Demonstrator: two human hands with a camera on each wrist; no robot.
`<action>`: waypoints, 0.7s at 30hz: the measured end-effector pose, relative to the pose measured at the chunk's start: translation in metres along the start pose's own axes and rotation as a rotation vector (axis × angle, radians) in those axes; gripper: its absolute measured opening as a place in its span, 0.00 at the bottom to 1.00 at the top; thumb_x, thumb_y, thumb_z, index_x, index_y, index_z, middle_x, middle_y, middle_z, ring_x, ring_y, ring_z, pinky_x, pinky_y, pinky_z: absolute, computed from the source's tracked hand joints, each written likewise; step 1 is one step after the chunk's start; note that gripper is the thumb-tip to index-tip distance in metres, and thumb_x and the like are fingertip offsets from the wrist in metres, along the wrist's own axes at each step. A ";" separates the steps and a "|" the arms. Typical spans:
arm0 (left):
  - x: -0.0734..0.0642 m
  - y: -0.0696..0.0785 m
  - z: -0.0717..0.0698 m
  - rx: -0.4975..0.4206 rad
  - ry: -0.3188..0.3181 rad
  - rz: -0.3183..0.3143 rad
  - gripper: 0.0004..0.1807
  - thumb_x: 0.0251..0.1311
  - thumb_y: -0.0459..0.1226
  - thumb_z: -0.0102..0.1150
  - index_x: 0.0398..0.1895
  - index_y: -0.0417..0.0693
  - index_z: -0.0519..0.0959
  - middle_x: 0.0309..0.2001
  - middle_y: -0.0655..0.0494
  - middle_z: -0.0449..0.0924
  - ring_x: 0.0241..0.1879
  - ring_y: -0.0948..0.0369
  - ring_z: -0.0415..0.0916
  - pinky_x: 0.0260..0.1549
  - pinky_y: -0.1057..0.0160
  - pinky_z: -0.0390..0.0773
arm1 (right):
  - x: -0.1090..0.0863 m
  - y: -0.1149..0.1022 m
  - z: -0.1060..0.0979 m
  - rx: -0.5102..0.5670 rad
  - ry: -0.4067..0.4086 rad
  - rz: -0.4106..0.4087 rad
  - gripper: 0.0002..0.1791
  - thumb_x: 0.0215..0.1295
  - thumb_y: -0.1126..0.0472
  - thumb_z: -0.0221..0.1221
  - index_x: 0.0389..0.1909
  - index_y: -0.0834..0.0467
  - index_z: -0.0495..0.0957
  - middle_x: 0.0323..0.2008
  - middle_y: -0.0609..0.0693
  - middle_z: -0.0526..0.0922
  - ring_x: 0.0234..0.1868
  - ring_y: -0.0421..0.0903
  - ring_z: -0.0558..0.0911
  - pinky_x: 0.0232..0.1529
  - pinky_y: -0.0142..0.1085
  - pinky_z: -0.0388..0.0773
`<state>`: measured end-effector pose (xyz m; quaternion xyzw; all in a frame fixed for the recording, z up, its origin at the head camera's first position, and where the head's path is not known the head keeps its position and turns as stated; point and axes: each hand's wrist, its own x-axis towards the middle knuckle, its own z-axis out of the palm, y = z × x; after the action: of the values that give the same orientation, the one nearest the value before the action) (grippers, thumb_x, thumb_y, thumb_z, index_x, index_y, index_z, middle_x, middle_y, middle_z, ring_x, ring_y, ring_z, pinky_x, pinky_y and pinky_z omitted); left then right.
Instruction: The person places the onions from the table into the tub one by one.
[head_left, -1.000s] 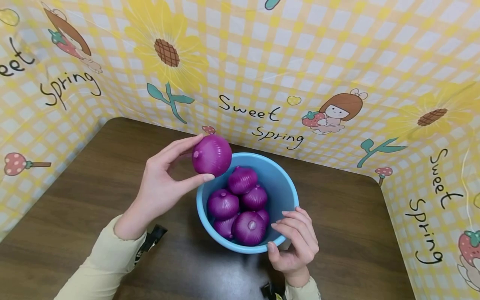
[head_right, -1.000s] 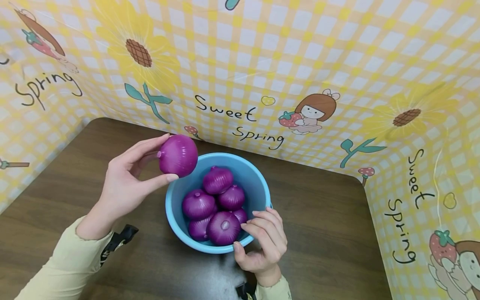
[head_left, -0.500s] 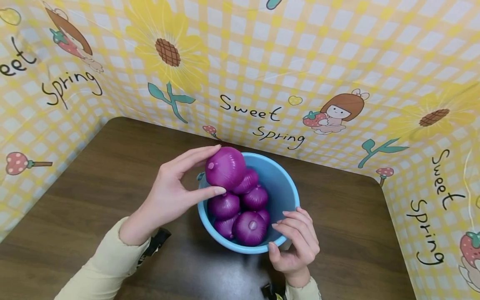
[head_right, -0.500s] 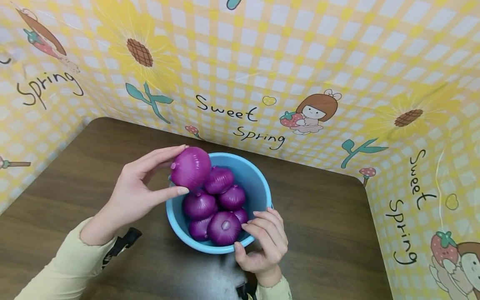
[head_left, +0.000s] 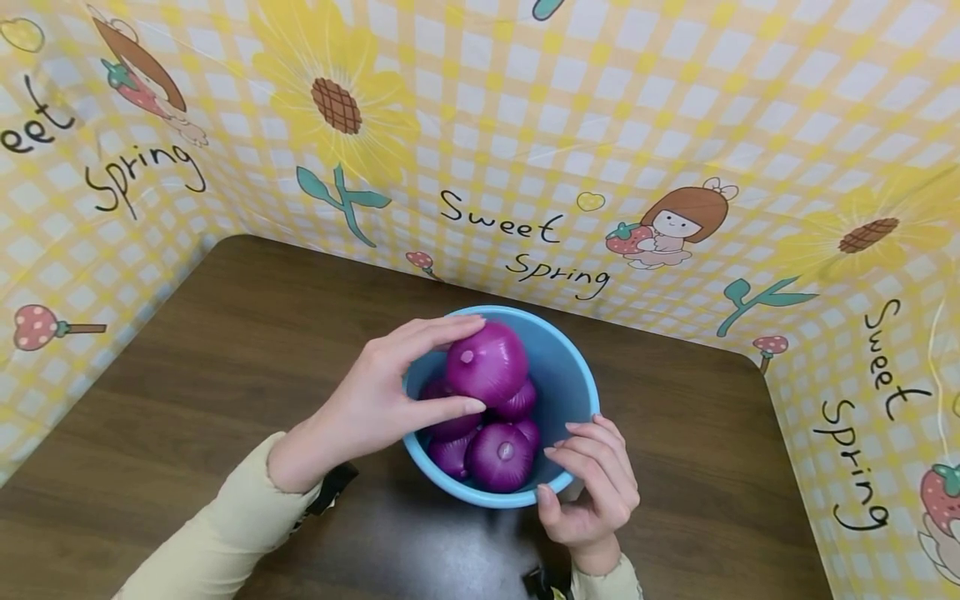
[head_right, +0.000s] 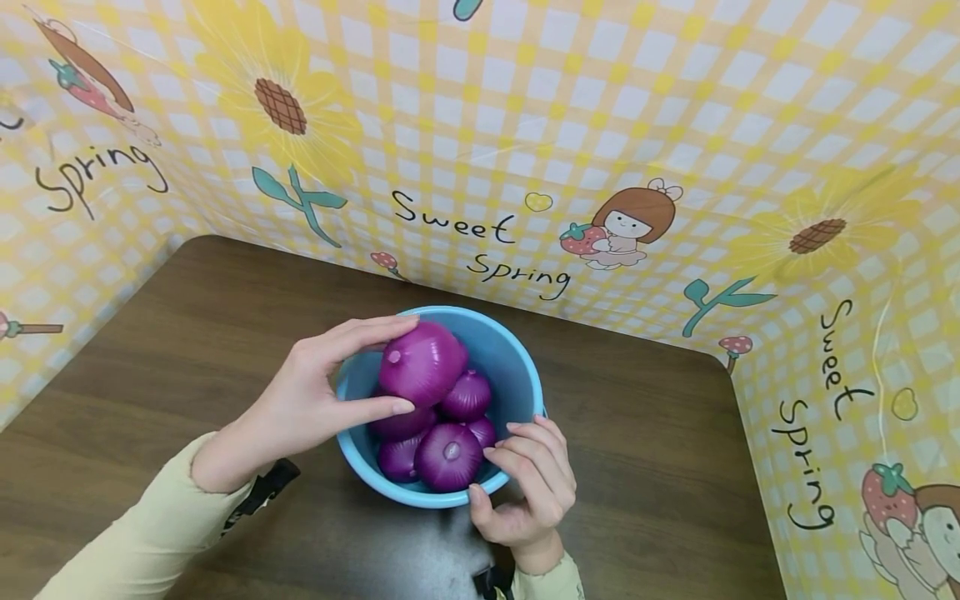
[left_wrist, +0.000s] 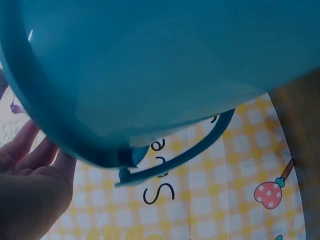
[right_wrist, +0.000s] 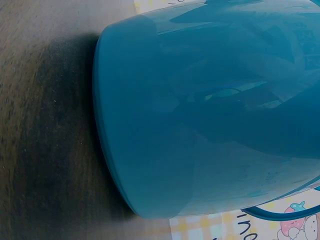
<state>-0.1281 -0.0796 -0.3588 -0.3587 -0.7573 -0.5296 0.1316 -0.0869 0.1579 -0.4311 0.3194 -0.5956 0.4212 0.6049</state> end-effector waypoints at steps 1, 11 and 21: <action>0.001 0.000 0.002 0.008 -0.011 0.008 0.43 0.44 0.37 0.84 0.68 0.50 0.76 0.66 0.59 0.75 0.64 0.58 0.72 0.54 0.52 0.80 | 0.000 0.000 0.000 -0.001 -0.001 0.000 0.26 0.62 0.48 0.66 0.16 0.67 0.81 0.17 0.57 0.79 0.27 0.57 0.81 0.52 0.49 0.78; 0.009 -0.003 0.017 0.060 -0.090 0.038 0.42 0.48 0.44 0.83 0.68 0.51 0.76 0.66 0.59 0.75 0.67 0.58 0.69 0.59 0.54 0.76 | 0.000 0.000 0.000 -0.009 -0.011 0.007 0.26 0.63 0.48 0.66 0.16 0.67 0.81 0.18 0.57 0.79 0.27 0.57 0.81 0.52 0.49 0.78; 0.009 -0.004 0.023 0.079 -0.090 -0.023 0.51 0.50 0.51 0.80 0.77 0.55 0.65 0.74 0.61 0.64 0.72 0.59 0.60 0.64 0.50 0.70 | 0.000 0.000 0.000 -0.004 -0.007 -0.003 0.26 0.63 0.49 0.66 0.16 0.67 0.81 0.18 0.57 0.79 0.26 0.59 0.80 0.52 0.49 0.78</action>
<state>-0.1332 -0.0558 -0.3661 -0.3680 -0.7869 -0.4840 0.1051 -0.0870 0.1583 -0.4307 0.3205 -0.5982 0.4181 0.6039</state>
